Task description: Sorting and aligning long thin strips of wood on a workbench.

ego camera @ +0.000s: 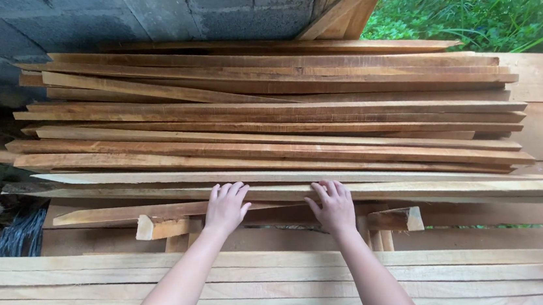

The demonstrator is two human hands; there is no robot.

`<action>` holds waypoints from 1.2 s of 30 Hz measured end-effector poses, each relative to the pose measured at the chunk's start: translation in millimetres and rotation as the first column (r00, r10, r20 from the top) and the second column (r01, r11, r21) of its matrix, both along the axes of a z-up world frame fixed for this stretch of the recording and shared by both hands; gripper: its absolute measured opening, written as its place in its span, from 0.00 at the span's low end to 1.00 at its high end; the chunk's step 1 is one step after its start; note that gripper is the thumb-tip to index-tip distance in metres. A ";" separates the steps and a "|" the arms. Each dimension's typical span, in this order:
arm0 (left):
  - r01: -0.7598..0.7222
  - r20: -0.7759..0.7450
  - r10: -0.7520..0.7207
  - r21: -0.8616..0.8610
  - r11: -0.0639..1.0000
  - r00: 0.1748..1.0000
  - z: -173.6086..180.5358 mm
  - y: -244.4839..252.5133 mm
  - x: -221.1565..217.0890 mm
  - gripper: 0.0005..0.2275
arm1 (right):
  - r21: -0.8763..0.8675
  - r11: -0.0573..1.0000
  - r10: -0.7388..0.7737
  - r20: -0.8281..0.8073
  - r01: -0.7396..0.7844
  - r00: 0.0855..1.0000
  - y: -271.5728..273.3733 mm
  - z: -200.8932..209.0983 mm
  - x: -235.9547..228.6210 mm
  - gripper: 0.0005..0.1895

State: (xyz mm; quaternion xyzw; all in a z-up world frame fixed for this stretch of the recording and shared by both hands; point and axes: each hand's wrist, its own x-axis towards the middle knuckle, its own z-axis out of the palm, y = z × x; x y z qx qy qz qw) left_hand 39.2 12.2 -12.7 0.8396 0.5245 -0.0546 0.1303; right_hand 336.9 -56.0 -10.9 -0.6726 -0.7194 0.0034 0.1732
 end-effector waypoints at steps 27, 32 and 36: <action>0.086 0.393 -0.182 0.251 0.964 0.901 168.4 10.7 5.8 0.13 | -0.418 0.905 0.094 0.009 -0.082 0.996 46.8 169.8 32.0 0.29; 0.063 0.384 -0.181 0.301 0.952 0.905 245.9 -15.8 4.1 0.14 | -0.191 0.979 0.076 0.009 -0.073 0.997 2.6 208.5 28.8 0.30; -0.005 0.024 0.005 0.002 1.000 1.000 295.1 -36.7 7.1 0.26 | -0.319 0.947 -0.034 0.007 0.035 0.999 -41.6 247.4 8.5 0.37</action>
